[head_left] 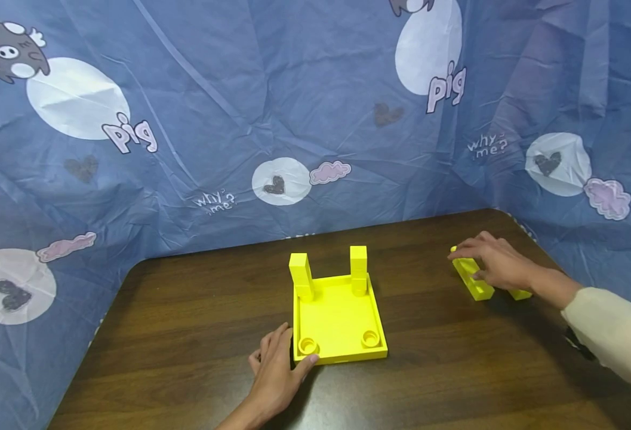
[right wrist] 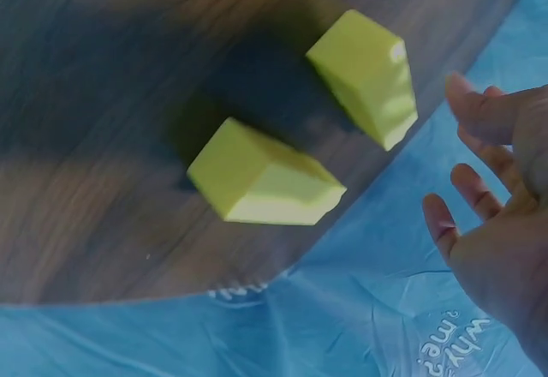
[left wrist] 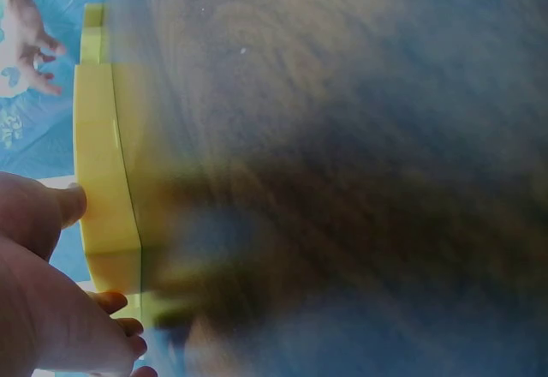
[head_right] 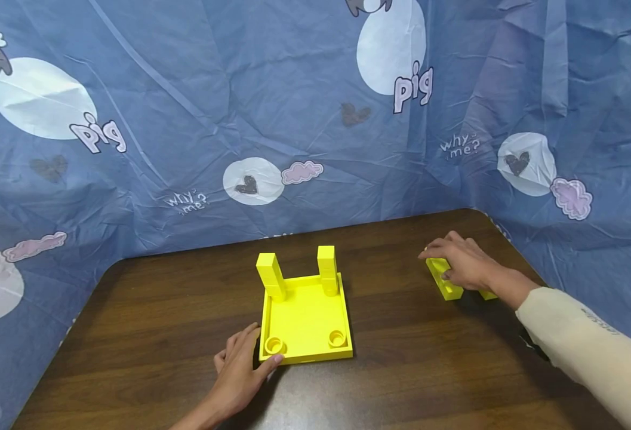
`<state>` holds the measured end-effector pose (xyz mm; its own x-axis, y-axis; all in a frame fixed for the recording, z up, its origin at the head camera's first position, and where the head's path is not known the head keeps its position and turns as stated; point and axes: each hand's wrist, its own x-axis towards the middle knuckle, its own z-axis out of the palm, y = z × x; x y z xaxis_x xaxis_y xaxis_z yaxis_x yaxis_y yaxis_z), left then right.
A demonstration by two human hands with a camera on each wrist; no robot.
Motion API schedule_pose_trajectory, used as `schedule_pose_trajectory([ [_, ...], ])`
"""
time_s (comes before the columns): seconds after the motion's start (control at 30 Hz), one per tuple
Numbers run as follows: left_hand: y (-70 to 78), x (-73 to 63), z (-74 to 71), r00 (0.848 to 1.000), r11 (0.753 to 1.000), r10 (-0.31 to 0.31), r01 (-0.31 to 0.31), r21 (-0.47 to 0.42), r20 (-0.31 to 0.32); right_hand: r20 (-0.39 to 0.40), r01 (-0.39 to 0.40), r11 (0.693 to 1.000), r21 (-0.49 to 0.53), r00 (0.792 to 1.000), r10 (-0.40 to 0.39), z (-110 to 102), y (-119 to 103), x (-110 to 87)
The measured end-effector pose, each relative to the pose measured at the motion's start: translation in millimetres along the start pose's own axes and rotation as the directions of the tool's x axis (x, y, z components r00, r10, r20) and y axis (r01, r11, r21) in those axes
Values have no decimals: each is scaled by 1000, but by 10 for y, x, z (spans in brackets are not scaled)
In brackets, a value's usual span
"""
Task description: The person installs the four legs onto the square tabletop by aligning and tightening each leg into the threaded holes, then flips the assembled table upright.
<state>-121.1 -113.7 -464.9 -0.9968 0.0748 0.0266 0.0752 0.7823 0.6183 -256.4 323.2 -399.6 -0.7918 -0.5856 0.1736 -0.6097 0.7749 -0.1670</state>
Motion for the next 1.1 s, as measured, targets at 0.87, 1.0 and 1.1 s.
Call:
schedule_pose_trajectory([
  [0.87, 10, -4, -17, 1000, 1000, -11, 11, 4, 8, 91, 79, 982, -172, 994, -64, 143, 243, -228],
  [1.0, 14, -4, -16, 1000, 1000, -15, 15, 0, 11, 81, 124, 975, -184, 991, -111, 173, 253, -227],
  [1.1, 21, -2, -17, 1000, 1000, -19, 19, -3, 14, 78, 172, 964, -201, 984, -159, 193, 255, -221],
])
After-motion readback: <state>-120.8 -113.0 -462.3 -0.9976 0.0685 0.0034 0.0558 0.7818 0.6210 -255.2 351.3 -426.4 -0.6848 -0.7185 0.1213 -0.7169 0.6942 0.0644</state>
